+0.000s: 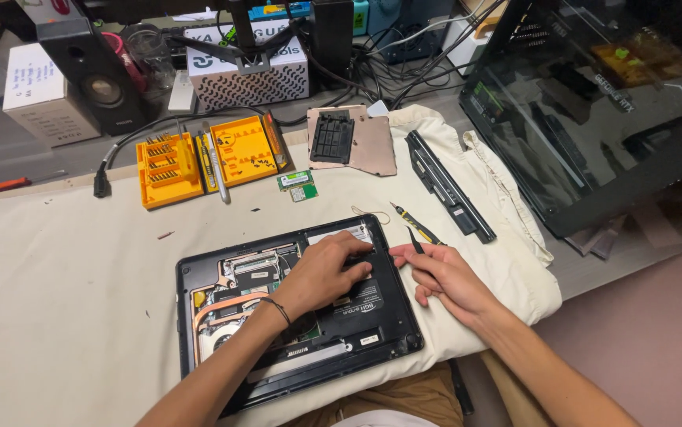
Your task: Disassembling a laptop by removing internal screws and components using a precision screwdriver and tweezers.
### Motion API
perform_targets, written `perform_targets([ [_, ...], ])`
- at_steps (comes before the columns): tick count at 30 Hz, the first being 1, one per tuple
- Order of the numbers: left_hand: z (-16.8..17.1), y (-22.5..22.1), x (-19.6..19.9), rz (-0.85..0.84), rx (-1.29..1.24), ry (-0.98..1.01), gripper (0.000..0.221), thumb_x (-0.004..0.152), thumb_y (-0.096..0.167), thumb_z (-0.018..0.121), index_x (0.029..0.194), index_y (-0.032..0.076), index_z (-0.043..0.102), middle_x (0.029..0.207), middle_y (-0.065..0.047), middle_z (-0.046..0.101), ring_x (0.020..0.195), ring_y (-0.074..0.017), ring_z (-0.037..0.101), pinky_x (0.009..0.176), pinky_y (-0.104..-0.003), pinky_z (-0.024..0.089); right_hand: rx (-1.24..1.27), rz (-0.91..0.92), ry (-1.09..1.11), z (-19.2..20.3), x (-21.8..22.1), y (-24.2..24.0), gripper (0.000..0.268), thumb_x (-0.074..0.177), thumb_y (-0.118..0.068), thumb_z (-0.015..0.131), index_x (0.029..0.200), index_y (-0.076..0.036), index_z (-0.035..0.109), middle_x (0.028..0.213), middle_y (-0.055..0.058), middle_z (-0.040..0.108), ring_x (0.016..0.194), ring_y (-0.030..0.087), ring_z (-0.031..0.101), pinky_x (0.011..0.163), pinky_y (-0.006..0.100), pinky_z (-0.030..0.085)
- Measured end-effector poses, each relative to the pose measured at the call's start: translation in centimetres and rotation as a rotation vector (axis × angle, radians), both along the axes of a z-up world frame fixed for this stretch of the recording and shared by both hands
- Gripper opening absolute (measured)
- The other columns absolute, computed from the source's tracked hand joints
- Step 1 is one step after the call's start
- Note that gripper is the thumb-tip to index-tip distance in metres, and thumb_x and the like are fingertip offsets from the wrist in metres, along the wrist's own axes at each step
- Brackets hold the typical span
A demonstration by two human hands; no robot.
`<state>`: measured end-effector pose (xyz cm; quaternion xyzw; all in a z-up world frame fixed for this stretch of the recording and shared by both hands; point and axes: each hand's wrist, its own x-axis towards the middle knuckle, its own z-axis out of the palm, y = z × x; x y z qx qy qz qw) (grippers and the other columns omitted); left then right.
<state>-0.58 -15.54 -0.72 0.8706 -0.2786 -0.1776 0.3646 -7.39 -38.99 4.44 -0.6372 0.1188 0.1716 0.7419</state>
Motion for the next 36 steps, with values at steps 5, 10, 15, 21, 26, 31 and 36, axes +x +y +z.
perform_targets([
  [5,4.0,1.6,-0.4,-0.082,-0.066,0.043,0.045,0.107,0.031,0.067,0.145,0.005,0.072,0.131,-0.018,0.076,0.13,-0.0443,0.07,0.116,-0.059,0.055,-0.035,0.014,-0.008,-1.2,0.1,-0.5,0.029,0.109,-0.007,0.061,0.126,0.012,0.076,0.061,-0.004,0.038,0.046,0.002,0.033,0.045,0.028,0.058],
  [10,9.5,6.9,-1.3,-0.197,-0.085,0.064,0.039,0.106,0.023,0.064,0.137,0.0,0.072,0.128,-0.029,0.079,0.126,-0.0563,0.07,0.114,-0.07,0.053,-0.127,0.024,-0.035,-3.8,-0.4,-1.9,0.035,0.111,-0.011,0.061,0.137,0.009,0.073,0.082,0.009,0.055,0.051,0.006,0.038,0.041,0.025,0.049],
  [15,3.7,13.2,-0.3,0.085,-0.016,-0.33,0.022,0.108,0.019,0.07,0.127,0.012,0.079,0.104,-0.01,0.084,0.108,-0.036,0.081,0.106,-0.051,0.059,-1.051,0.169,-0.55,-4.6,-0.2,-3.5,0.044,0.111,-0.027,0.066,0.153,-0.017,0.07,0.101,0.016,0.081,0.093,0.032,0.083,0.089,0.046,0.069],
  [21,-1.1,18.9,-0.4,0.391,-0.174,-0.421,0.018,0.107,0.025,0.078,0.122,0.023,0.087,0.093,0.004,0.083,0.1,-0.0204,0.079,0.102,-0.039,0.058,-1.405,0.104,-0.958,-8.0,1.5,-4.8,0.02,0.112,-0.031,0.072,0.124,-0.018,0.081,0.1,0.0,0.07,0.104,0.02,0.069,0.096,0.035,0.062],
  [26,-0.2,18.6,-1.4,0.455,-0.335,-0.274,0.02,0.108,0.021,0.076,0.123,0.012,0.087,0.097,-0.011,0.086,0.099,-0.0296,0.081,0.103,-0.046,0.061,-1.489,0.082,-0.809,-7.9,3.4,-5.9,0.025,0.112,-0.023,0.071,0.129,-0.006,0.077,0.11,0.011,0.067,0.105,0.032,0.069,0.096,0.046,0.061],
  [31,-1.0,17.8,-1.0,0.422,-0.3,-0.353,0.017,0.106,0.02,0.078,0.12,0.015,0.086,0.096,-0.01,0.085,0.101,-0.032,0.082,0.101,-0.048,0.062,-1.394,-0.029,-0.791,-6.0,3.3,-5.7,0.019,0.107,-0.022,0.08,0.122,-0.012,0.079,0.099,0.01,0.075,0.094,0.033,0.077,0.088,0.047,0.063],
  [36,-1.6,17.7,-1.2,0.322,-0.181,-0.47,0.023,0.113,0.027,0.064,0.121,0.012,0.08,0.112,-0.004,0.083,0.105,-0.024,0.076,0.097,-0.041,0.058,-0.95,-0.069,-0.877,-0.5,-1.5,-0.1,0.014,0.1,-0.014,0.087,0.109,-0.008,0.079,0.097,0.002,0.081,0.085,0.012,0.072,0.085,0.028,0.056],
])
